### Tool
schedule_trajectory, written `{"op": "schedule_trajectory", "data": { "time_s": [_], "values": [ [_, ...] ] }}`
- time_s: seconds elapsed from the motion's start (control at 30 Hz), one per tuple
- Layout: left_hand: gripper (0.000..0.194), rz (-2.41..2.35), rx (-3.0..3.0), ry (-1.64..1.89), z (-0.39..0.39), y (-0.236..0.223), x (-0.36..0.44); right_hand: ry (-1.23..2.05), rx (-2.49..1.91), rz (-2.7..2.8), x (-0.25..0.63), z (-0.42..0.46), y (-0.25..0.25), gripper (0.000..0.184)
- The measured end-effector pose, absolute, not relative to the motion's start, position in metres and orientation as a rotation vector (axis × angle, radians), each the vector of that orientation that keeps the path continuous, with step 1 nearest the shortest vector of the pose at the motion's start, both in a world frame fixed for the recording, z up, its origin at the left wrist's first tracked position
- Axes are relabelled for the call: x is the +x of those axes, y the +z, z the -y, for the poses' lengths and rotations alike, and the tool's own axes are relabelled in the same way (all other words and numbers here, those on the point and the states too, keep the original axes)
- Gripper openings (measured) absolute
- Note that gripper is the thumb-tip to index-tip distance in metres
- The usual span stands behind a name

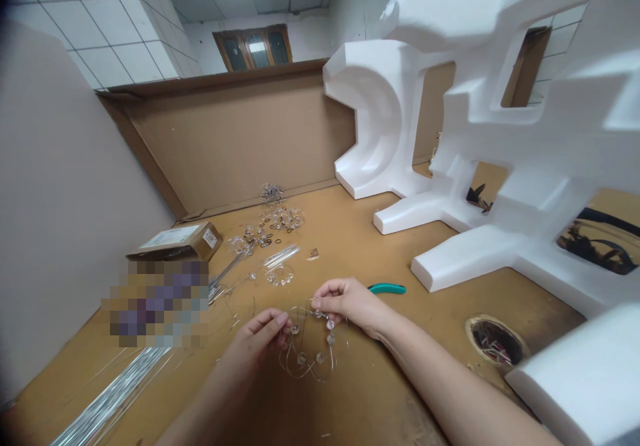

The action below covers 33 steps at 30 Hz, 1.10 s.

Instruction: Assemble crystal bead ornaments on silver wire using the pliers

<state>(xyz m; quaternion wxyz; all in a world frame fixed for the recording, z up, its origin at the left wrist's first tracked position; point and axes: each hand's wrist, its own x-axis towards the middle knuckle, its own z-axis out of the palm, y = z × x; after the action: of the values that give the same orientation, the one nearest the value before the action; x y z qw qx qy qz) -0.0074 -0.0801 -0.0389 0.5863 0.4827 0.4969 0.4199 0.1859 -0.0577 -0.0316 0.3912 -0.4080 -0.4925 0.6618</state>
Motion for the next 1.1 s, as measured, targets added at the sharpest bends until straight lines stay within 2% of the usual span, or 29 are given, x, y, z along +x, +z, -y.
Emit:
{"op": "schedule_trajectory", "data": {
  "time_s": [1.1],
  "values": [
    [0.022,-1.020,0.991,0.917,0.0841,-0.0389,-0.0088,1.681,-1.026,1.250,0.1864,0.0576,-0.0325,0.029]
  ]
}}
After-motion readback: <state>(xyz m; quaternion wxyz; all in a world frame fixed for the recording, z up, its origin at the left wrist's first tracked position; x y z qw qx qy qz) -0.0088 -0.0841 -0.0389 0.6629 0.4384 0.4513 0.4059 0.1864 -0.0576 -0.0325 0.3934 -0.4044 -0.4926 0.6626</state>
